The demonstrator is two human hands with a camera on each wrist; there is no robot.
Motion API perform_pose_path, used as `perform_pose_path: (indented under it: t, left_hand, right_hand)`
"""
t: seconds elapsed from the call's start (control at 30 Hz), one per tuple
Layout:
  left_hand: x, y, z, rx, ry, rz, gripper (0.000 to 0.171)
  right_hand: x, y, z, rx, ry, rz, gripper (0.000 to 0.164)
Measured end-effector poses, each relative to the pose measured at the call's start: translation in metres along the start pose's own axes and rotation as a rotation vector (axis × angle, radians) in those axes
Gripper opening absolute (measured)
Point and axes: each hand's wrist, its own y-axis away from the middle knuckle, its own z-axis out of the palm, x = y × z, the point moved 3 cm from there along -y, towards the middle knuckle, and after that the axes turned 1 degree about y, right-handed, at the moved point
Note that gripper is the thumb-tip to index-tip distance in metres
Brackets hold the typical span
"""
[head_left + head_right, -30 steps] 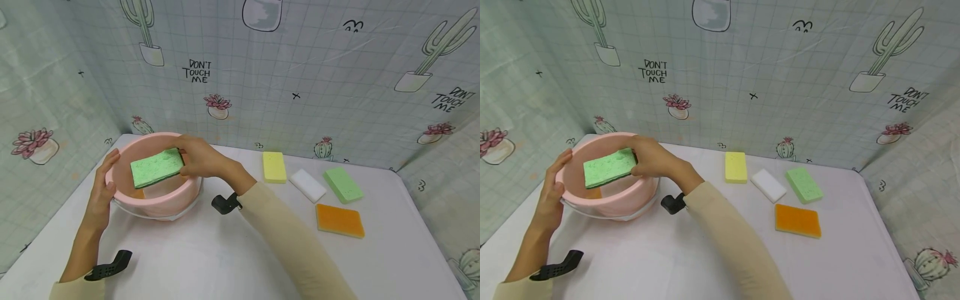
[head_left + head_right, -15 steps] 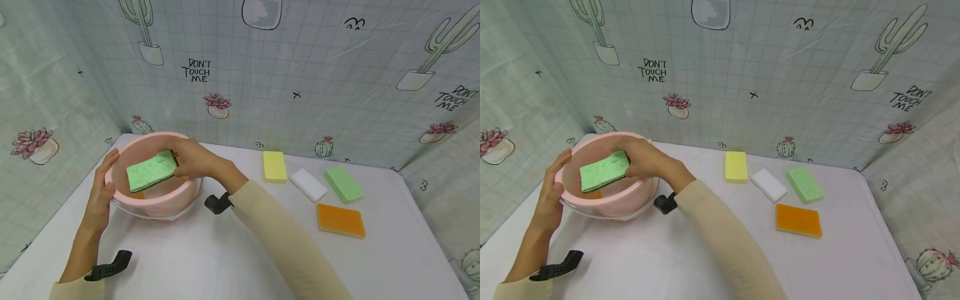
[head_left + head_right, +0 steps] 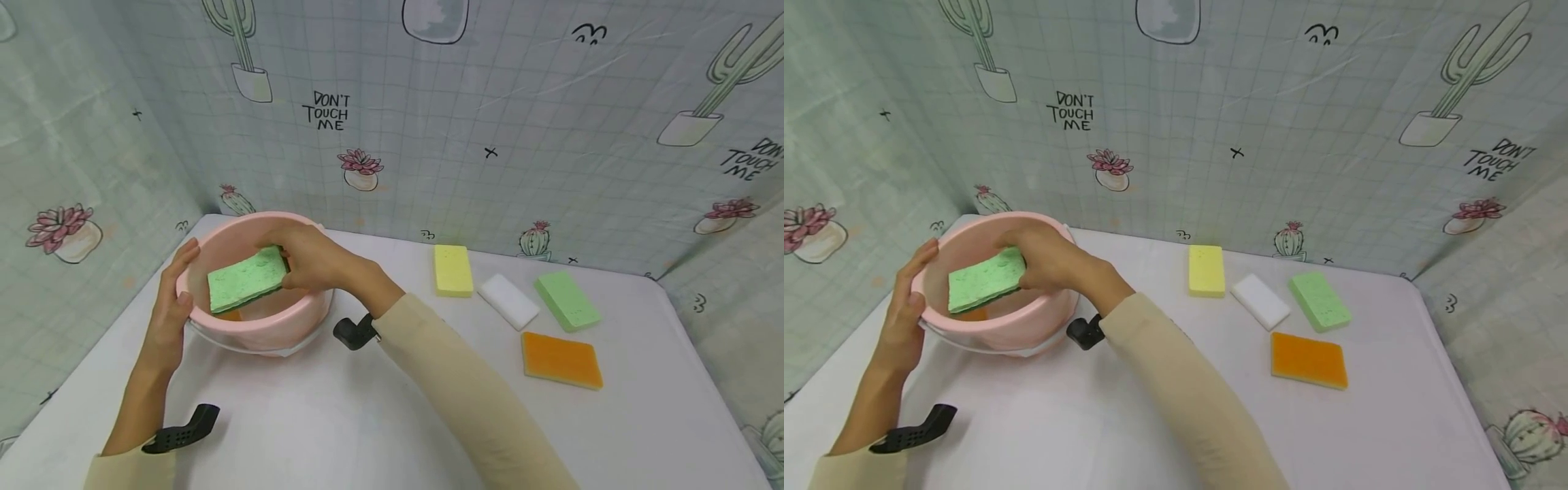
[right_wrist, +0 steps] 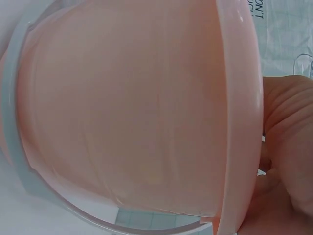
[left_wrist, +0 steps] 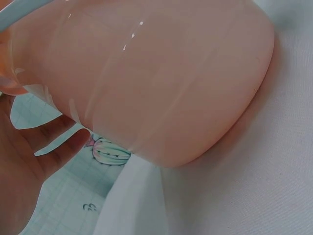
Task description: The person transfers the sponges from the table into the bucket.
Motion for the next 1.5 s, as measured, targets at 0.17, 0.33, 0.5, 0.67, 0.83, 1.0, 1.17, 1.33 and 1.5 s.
perform_pose_path:
  t: [0.17, 0.33, 0.5, 0.67, 0.83, 1.0, 1.17, 1.33, 1.5]
  left_hand:
    - [-0.001, 0.000, -0.001, -0.002, 0.008, 0.011, 0.059]
    - [-0.002, 0.000, -0.001, 0.000, 0.008, 0.015, 0.060]
    - [-0.001, 0.001, 0.000, 0.003, 0.004, 0.008, 0.060]
    - [0.000, 0.001, 0.000, -0.008, 0.024, 0.016, 0.060]
    - [0.000, 0.002, -0.001, -0.015, 0.026, 0.014, 0.060]
    - [0.000, 0.001, -0.001, -0.012, 0.008, 0.008, 0.060]
    - [0.001, 0.000, 0.000, -0.016, 0.010, 0.013, 0.060]
    - [0.001, 0.001, 0.000, -0.014, -0.001, 0.016, 0.059]
    - [0.002, 0.001, 0.000, -0.017, 0.008, 0.015, 0.060]
  right_hand:
    - [0.001, -0.003, 0.000, 0.028, 0.046, -0.015, 0.050]
    - [0.002, -0.002, 0.002, -0.001, -0.043, -0.028, 0.055]
    - [0.001, -0.001, 0.001, -0.036, -0.079, -0.025, 0.058]
    - [0.000, -0.002, 0.001, -0.050, -0.056, -0.041, 0.056]
    - [0.000, -0.004, 0.001, -0.059, -0.043, -0.047, 0.054]
    - [0.001, -0.006, 0.002, -0.066, -0.032, -0.031, 0.054]
    - [0.002, -0.008, 0.002, -0.083, 0.002, 0.003, 0.056]
    - [0.001, -0.009, 0.002, -0.102, 0.021, 0.024, 0.060]
    - [0.001, -0.011, 0.004, -0.129, 0.068, 0.073, 0.060]
